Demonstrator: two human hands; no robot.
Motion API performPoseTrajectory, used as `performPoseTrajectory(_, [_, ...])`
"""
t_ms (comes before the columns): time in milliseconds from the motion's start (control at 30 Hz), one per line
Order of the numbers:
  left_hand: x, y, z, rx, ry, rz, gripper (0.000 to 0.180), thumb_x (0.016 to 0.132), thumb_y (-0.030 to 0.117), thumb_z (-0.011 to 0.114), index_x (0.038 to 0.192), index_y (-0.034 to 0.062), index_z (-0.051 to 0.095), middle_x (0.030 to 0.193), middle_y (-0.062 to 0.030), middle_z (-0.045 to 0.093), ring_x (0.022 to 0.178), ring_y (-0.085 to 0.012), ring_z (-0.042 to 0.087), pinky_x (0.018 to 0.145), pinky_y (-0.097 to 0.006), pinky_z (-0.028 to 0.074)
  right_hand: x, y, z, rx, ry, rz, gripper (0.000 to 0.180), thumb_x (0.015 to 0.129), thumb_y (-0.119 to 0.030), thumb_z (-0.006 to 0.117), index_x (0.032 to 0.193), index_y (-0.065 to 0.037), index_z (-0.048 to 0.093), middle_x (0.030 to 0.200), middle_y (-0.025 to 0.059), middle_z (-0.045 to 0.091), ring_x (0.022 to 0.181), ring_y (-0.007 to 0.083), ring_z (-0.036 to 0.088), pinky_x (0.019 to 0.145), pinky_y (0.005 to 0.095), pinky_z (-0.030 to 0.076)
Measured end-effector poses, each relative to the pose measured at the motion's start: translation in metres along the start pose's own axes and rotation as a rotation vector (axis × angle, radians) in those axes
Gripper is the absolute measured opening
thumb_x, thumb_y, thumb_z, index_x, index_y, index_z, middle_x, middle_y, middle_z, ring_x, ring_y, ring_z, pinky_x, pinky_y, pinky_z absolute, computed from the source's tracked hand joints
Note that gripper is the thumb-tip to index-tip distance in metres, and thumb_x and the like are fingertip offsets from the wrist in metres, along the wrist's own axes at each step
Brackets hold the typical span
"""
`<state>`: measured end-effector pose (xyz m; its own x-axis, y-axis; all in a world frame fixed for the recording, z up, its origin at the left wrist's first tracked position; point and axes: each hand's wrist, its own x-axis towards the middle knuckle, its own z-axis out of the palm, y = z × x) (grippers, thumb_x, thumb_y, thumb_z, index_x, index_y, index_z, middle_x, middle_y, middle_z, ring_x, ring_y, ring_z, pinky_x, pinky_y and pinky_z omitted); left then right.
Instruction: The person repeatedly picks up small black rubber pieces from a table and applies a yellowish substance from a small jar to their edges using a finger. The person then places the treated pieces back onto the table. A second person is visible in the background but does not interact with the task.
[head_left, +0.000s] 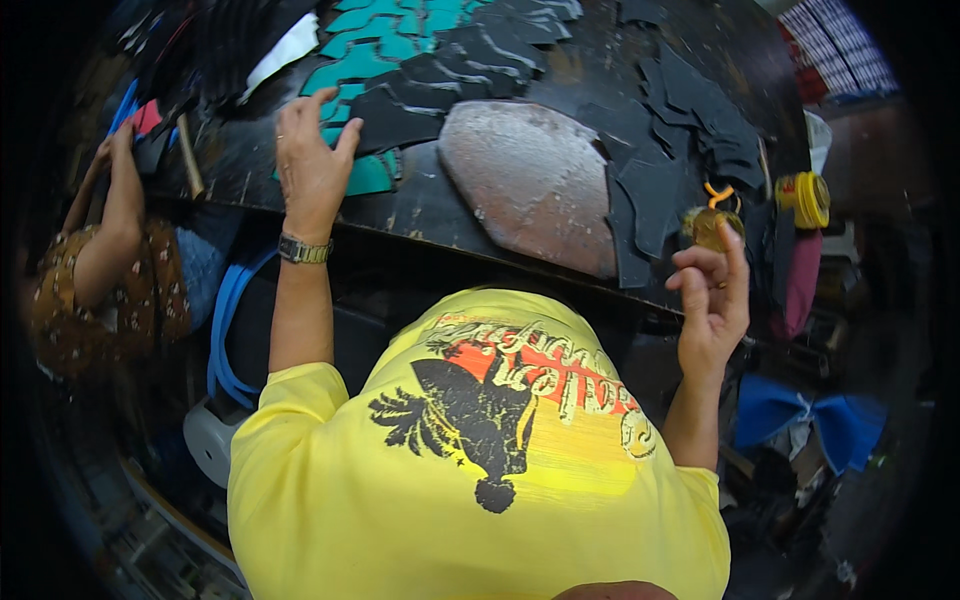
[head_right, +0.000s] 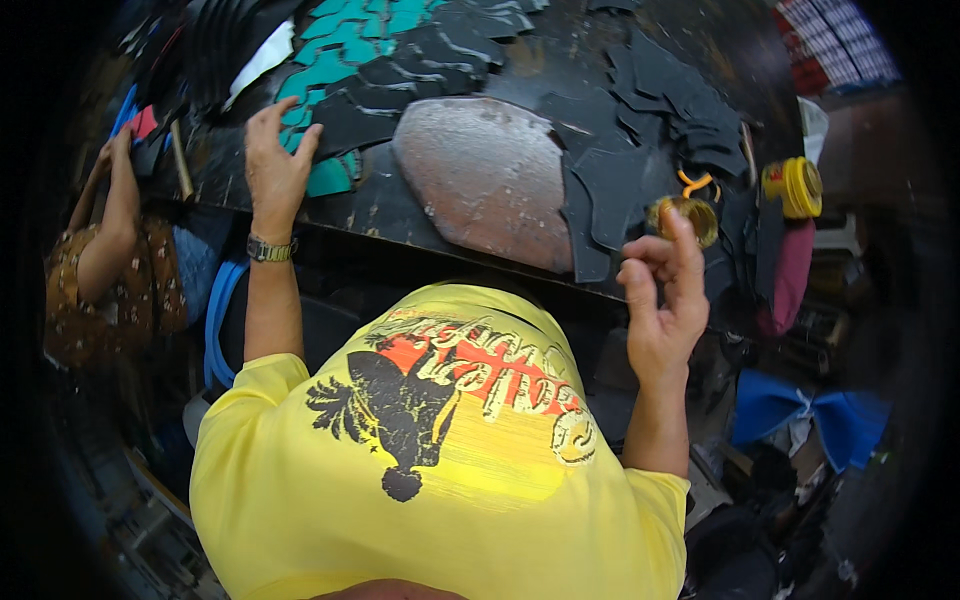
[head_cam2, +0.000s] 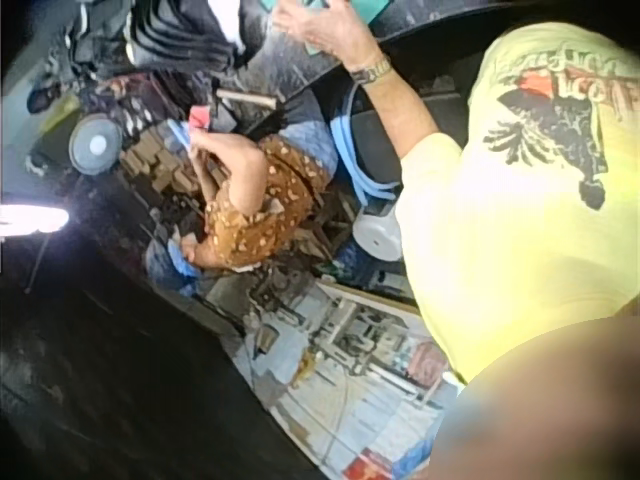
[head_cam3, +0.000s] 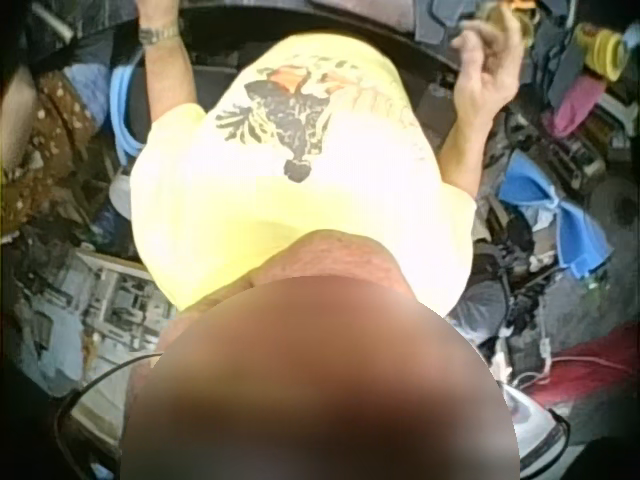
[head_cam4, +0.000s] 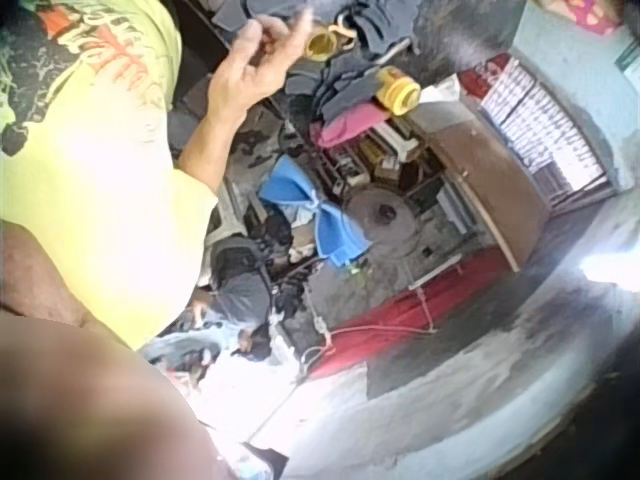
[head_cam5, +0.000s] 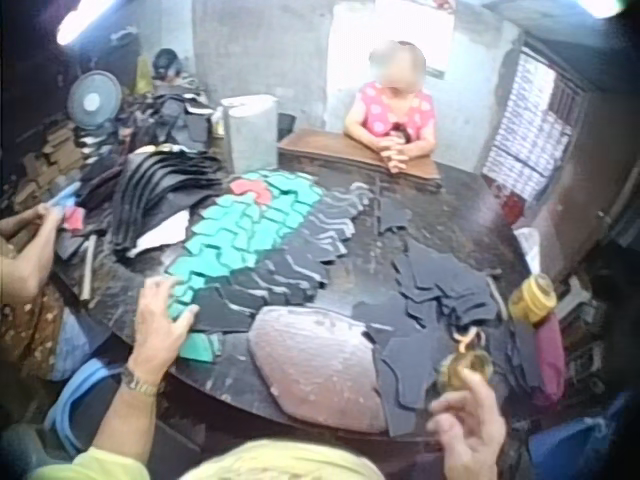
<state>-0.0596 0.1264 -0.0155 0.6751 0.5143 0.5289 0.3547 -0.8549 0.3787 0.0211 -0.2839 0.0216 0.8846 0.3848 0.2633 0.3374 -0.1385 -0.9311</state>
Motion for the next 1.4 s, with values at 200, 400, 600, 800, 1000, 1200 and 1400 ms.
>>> performPoseTrajectory(200, [0.005, 0.094, 0.033, -0.553, -0.241, 0.383, 0.035, 0.085, 0.016, 0.075, 0.117, 0.0049, 0.068, 0.116, -0.0123, 0.064, 0.105, -0.0241, 0.062, 0.092, -0.035, 0.05, 0.03, 0.009, -0.053, -0.388, 0.282, -0.156, 0.039, 0.106, -0.028, 0.049, 0.107, 0.004, 0.072, 0.114, 0.0095, 0.06, 0.1, 0.0149, 0.058, 0.089, 0.029, 0.045])
performPoseTrajectory(400, [-0.009, 0.191, 0.09, -0.399, -0.486, 0.597, 0.058, 0.078, 0.039, 0.081, 0.12, 0.0017, 0.066, 0.125, -0.0156, 0.059, 0.114, -0.0308, 0.057, 0.096, -0.041, 0.047, 0.054, 0.021, -0.086, -0.783, 0.058, -0.069, 0.037, 0.101, -0.035, 0.053, 0.099, -0.008, 0.078, 0.131, 0.0125, 0.061, 0.131, 0.0323, 0.045, 0.111, 0.0426, 0.031])
performPoseTrajectory(600, [-0.007, 0.21, 0.112, -0.234, -0.61, 0.564, 0.078, 0.067, 0.047, 0.086, 0.125, 0.0023, 0.063, 0.13, -0.0141, 0.057, 0.122, -0.032, 0.051, 0.099, -0.042, 0.042, 0.07, 0.025, -0.076, -1.197, -0.202, -0.183, 0.048, 0.098, -0.049, 0.053, 0.094, -0.01, 0.081, 0.13, 0.0148, 0.063, 0.137, 0.0354, 0.041, 0.114, 0.0568, 0.023])
performPoseTrajectory(800, [-0.01, 0.21, 0.115, -0.293, -0.578, 0.553, 0.083, 0.063, 0.043, 0.089, 0.132, 0.0083, 0.059, 0.137, -0.0138, 0.055, 0.13, -0.032, 0.047, 0.104, -0.044, 0.038, 0.073, 0.021, -0.068, -1.176, -0.184, -0.101, 0.051, 0.099, -0.048, 0.051, 0.091, -0.006, 0.08, 0.124, 0.016, 0.066, 0.131, 0.0345, 0.047, 0.113, 0.0545, 0.027])
performPoseTrajectory(1000, [-0.011, 0.218, 0.119, -0.381, -0.511, 0.814, 0.066, 0.075, 0.024, 0.081, 0.137, 0.0211, 0.058, 0.15, -0.0111, 0.044, 0.141, -0.032, 0.036, 0.111, -0.049, 0.034, 0.038, 0.016, -0.063, -0.668, 0.273, -0.102, 0.024, 0.096, -0.023, 0.063, 0.109, -0.006, 0.075, 0.124, 0.0177, 0.061, 0.119, 0.0316, 0.055, 0.1, 0.0383, 0.044])
performPoseTrajectory(1200, [-0.005, 0.23, 0.118, -0.266, -0.658, 1.167, 0.057, 0.082, 0.002, 0.066, 0.133, 0.026, 0.063, 0.156, -0.0077, 0.038, 0.148, -0.0293, 0.028, 0.117, -0.049, 0.029, 0.007, 0.011, -0.047, -1.205, 0.111, -0.102, 0.032, 0.087, -0.007, 0.063, 0.118, -0.006, 0.069, 0.128, 0.0163, 0.058, 0.121, 0.0343, 0.053, 0.105, 0.0439, 0.04])
performPoseTrajectory(1400, [0.009, 0.242, 0.12, -0.198, -0.641, 1.255, 0.045, 0.079, 0.011, 0.074, 0.122, 0.0217, 0.067, 0.151, -0.0077, 0.044, 0.147, -0.0279, 0.029, 0.117, -0.05, 0.028, -0.004, -0.01, -0.039, -1.143, 0.115, -0.159, 0.031, 0.084, 0.003, 0.061, 0.112, -0.004, 0.07, 0.127, 0.0143, 0.057, 0.118, 0.0311, 0.056, 0.102, 0.0403, 0.042])
